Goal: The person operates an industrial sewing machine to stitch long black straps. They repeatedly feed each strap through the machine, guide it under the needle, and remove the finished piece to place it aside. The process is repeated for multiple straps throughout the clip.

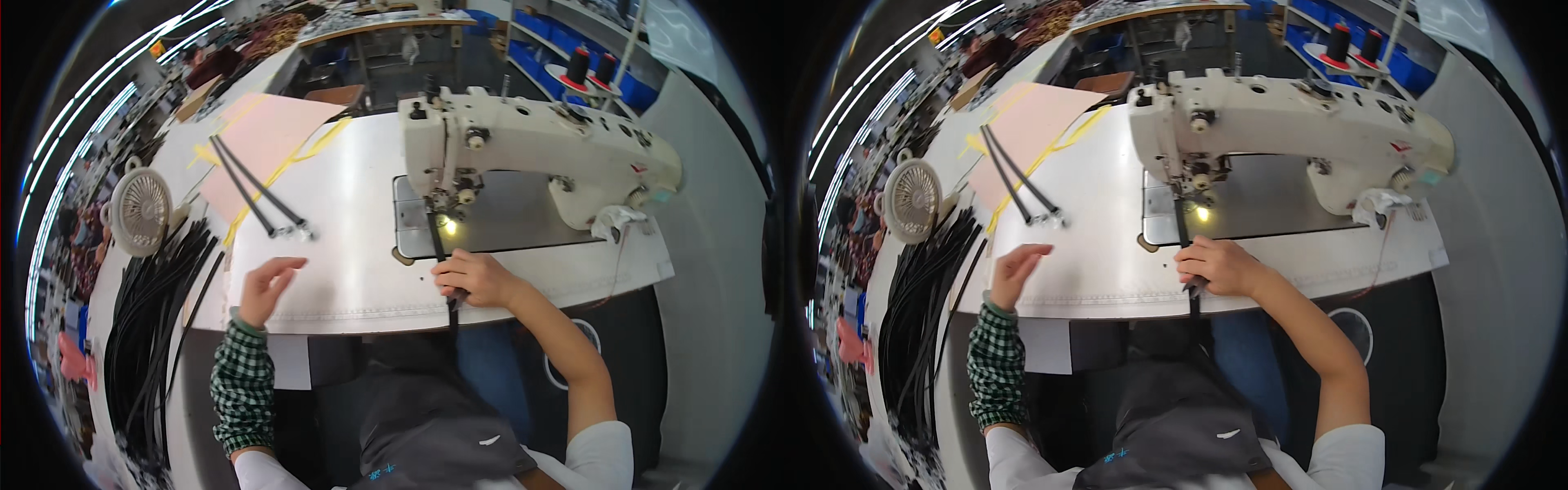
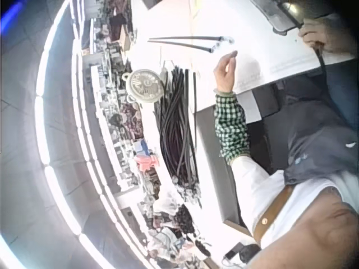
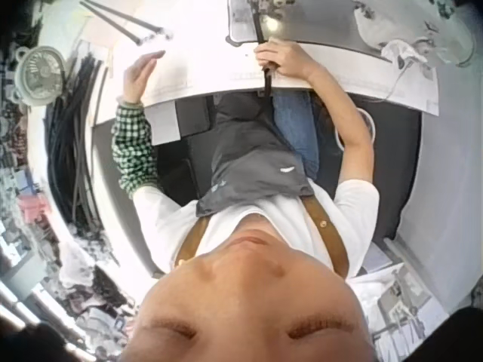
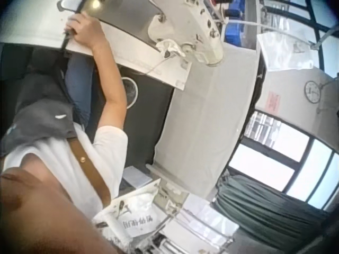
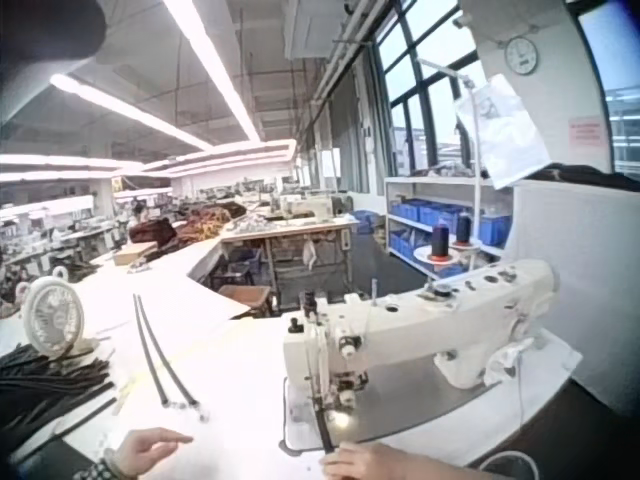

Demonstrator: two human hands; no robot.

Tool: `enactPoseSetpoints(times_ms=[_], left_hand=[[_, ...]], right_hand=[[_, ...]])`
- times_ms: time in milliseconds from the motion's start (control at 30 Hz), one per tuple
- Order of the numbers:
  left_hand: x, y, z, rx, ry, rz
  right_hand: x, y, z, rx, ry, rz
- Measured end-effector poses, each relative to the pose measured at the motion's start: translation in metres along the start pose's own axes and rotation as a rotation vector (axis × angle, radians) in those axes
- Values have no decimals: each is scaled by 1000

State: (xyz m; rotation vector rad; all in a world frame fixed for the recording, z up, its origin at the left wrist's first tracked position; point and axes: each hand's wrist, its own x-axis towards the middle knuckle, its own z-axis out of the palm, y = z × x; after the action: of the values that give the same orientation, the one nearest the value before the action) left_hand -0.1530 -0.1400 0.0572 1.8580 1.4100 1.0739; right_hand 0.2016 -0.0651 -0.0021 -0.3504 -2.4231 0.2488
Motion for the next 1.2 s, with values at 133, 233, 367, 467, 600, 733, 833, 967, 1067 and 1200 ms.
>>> enactPoseSetpoints(times_ms=[133, 233, 367, 467, 600, 733, 833, 967, 1067, 1200], left_hand=[[47, 21, 102, 346, -285, 452], [76, 15, 147, 492, -197, 557], [99, 7, 164, 507, -160, 554], [101, 4, 163, 490, -144, 492], [98, 4, 163, 413, -117, 492], [98, 2, 165, 417, -118, 549], [98, 1, 164, 439, -145, 550], [97, 5, 163, 430, -192, 515], [99, 3, 162, 439, -206, 531], [99, 1, 163, 431, -202, 529]], right_hand=[[-1, 0, 2, 0, -18, -18], [-4, -2, 1, -14, -6, -12], [-5, -4, 0, -19, 1, -3], [-3, -4, -1, -19, -12, 4], [-4, -3, 1, -3, 2, -4], [-2, -4, -1, -7, 0, 5], [-2, -5, -1, -7, 8, 6], [-2, -4, -1, -1, 11, 9], [-4, -1, 2, 11, 31, -23], [-3, -1, 2, 9, 35, -34]])
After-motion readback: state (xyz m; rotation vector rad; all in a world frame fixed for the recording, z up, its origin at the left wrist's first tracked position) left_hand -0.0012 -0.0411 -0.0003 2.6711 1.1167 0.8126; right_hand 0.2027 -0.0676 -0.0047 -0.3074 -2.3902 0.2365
